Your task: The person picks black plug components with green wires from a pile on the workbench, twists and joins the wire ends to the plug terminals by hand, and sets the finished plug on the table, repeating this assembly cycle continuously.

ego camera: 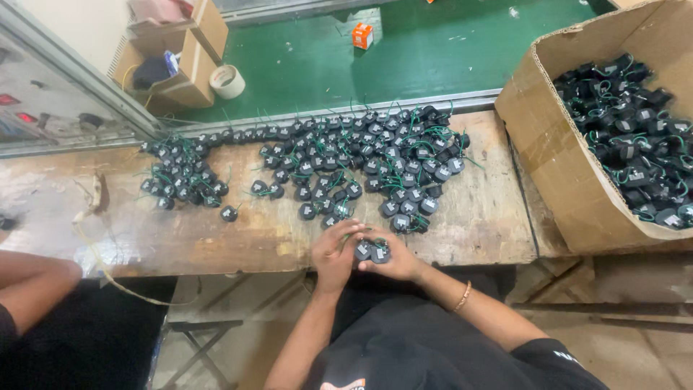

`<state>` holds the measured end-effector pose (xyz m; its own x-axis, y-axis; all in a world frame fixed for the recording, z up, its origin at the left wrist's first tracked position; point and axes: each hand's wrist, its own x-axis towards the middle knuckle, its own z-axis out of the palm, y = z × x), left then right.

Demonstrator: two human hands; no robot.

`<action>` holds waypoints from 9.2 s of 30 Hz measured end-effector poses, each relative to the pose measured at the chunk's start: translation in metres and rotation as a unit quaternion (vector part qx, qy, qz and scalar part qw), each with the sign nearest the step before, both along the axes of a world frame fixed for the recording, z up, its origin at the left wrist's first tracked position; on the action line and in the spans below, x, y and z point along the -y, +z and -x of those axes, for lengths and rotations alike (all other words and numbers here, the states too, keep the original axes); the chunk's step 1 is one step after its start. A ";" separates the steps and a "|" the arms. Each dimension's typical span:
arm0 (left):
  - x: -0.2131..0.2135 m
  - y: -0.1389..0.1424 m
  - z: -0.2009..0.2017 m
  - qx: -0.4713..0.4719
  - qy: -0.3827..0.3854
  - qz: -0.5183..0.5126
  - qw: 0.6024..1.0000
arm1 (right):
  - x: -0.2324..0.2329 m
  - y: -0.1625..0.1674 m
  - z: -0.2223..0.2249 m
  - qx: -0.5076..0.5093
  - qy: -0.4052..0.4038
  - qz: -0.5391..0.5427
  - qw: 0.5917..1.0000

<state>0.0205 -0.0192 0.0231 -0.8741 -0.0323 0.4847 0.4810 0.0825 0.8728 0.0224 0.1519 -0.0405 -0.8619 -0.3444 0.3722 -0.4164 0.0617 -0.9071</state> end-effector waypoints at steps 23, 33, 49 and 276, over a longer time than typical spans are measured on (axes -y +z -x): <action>0.053 -0.003 0.015 -0.002 0.054 -0.181 0.982 | 0.008 0.022 -0.001 0.137 0.081 0.170 0.972; 0.048 0.017 0.026 -0.017 0.186 0.387 0.903 | 0.010 0.023 0.001 0.351 0.210 0.472 0.781; 0.058 0.011 0.023 0.106 0.152 -0.080 0.979 | 0.007 0.021 -0.001 0.341 0.197 0.475 0.787; -0.023 -0.044 -0.049 -0.189 -0.295 0.447 0.823 | -0.025 0.148 -0.078 -0.061 0.058 -0.411 0.908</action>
